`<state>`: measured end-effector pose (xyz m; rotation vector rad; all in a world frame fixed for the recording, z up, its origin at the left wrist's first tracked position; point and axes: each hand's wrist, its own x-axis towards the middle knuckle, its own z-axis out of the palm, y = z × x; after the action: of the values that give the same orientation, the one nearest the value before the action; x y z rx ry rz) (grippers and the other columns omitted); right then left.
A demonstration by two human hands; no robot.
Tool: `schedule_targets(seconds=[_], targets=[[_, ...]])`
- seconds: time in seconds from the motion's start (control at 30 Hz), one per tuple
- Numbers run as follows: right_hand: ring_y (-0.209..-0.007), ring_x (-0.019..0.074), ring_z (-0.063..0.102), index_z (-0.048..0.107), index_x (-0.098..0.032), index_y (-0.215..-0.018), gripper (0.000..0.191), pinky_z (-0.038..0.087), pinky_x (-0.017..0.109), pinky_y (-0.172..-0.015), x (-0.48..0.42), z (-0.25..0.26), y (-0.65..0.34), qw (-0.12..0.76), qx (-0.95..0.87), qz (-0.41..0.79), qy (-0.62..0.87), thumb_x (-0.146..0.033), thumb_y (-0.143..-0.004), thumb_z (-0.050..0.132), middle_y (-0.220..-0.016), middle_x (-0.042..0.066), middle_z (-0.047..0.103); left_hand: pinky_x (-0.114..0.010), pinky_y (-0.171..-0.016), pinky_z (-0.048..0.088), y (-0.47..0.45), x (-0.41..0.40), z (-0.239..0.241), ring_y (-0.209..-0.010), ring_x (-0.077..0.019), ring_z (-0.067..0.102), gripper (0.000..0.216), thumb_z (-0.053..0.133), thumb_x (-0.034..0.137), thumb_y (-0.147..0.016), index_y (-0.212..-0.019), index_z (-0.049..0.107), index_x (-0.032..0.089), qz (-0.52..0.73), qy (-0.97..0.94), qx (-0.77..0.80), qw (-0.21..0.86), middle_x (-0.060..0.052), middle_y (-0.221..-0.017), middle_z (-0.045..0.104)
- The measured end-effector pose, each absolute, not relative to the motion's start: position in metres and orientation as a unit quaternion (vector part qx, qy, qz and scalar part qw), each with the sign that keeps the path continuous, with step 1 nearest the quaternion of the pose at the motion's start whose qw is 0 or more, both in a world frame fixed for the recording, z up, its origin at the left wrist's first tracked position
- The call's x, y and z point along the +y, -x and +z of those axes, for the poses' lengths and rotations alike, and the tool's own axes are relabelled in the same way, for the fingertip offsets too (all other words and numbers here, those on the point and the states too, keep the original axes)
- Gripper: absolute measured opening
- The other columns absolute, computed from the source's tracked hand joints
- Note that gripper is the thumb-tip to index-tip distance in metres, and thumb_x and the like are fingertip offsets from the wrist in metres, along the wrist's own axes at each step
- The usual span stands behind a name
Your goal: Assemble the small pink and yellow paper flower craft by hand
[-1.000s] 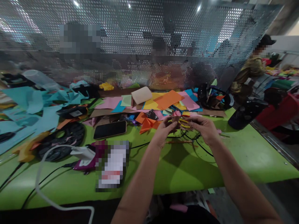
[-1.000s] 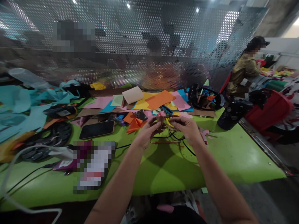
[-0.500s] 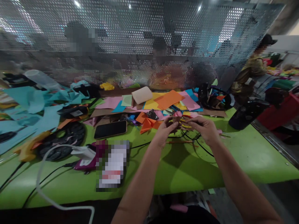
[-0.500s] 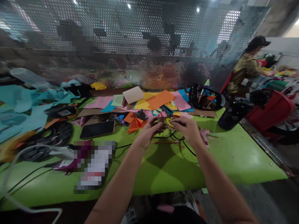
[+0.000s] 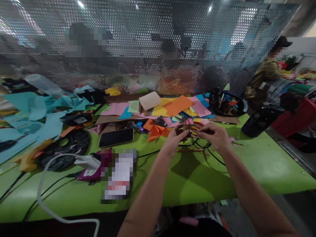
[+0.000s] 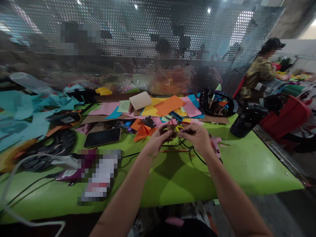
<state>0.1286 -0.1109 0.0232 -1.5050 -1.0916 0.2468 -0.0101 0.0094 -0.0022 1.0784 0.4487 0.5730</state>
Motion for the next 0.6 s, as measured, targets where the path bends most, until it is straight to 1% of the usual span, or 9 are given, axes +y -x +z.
schedule_targets(seconds=[0.07,0.17,0.23,0.37,0.43,0.5,0.6], targets=[[-0.073,0.0186,0.062,0.076,-0.022,-0.072,0.015,0.049,0.031,-0.069,-0.111,0.025,-0.128,0.583,-0.476,0.100,0.651,-0.037,-0.070,0.079,-0.073,0.003,0.068,-0.026,-0.068,0.048,0.010,0.009,-0.003,-0.076,-0.0148,0.068,0.052,0.083,0.035,-0.066,-0.108,0.059,0.018,0.265,-0.505,0.207,0.795,-0.004,-0.092,0.068],[-0.084,0.0208,0.065,0.079,-0.025,-0.086,0.017,0.051,0.034,-0.078,-0.112,0.028,-0.127,0.567,-0.498,0.104,0.648,-0.038,-0.080,0.071,-0.086,0.005,0.071,-0.026,-0.068,0.047,0.010,0.009,-0.004,-0.077,-0.0151,0.067,0.052,0.083,0.036,-0.066,-0.108,0.059,0.018,0.264,-0.508,0.205,0.794,-0.004,-0.093,0.068],[-0.088,0.0215,0.066,0.079,-0.026,-0.093,0.020,0.051,0.035,-0.081,-0.112,0.030,-0.126,0.559,-0.513,0.097,0.644,-0.039,-0.084,0.066,-0.091,0.006,0.071,-0.026,-0.068,0.047,0.009,0.010,-0.004,-0.078,-0.0152,0.067,0.051,0.083,0.037,-0.066,-0.107,0.060,0.017,0.260,-0.513,0.205,0.792,-0.005,-0.094,0.068],[-0.087,0.0202,0.064,0.077,-0.026,-0.102,0.022,0.051,0.033,-0.079,-0.111,0.028,-0.124,0.551,-0.523,0.079,0.646,-0.034,-0.085,0.065,-0.091,0.005,0.070,-0.026,-0.068,0.046,0.009,0.009,-0.004,-0.077,-0.0152,0.066,0.050,0.081,0.040,-0.068,-0.107,0.062,0.016,0.250,-0.535,0.206,0.781,-0.007,-0.094,0.069],[-0.082,0.0183,0.064,0.073,-0.025,-0.109,0.029,0.052,0.032,-0.077,-0.110,0.025,-0.124,0.562,-0.506,0.095,0.647,-0.031,-0.081,0.069,-0.088,0.003,0.069,-0.026,-0.068,0.045,0.009,0.009,-0.004,-0.076,-0.0151,0.066,0.051,0.081,0.040,-0.067,-0.107,0.062,0.016,0.256,-0.543,0.209,0.772,-0.006,-0.094,0.068],[-0.077,0.0166,0.063,0.070,-0.023,-0.108,0.033,0.052,0.030,-0.073,-0.109,0.021,-0.124,0.592,-0.477,0.120,0.639,-0.031,-0.076,0.073,-0.084,0.001,0.068,-0.026,-0.067,0.045,0.008,0.008,-0.004,-0.074,-0.0144,0.065,0.053,0.082,0.039,-0.065,-0.108,0.061,0.016,0.264,-0.548,0.212,0.765,-0.005,-0.091,0.068],[-0.072,0.0159,0.062,0.067,-0.020,-0.087,0.025,0.053,0.029,-0.068,-0.107,0.018,-0.123,0.627,-0.446,0.141,0.623,-0.034,-0.070,0.078,-0.080,0.001,0.068,-0.025,-0.066,0.046,0.006,0.008,-0.004,-0.070,-0.0130,0.064,0.053,0.082,0.037,-0.065,-0.108,0.059,0.016,0.262,-0.557,0.208,0.760,-0.004,-0.087,0.067]])
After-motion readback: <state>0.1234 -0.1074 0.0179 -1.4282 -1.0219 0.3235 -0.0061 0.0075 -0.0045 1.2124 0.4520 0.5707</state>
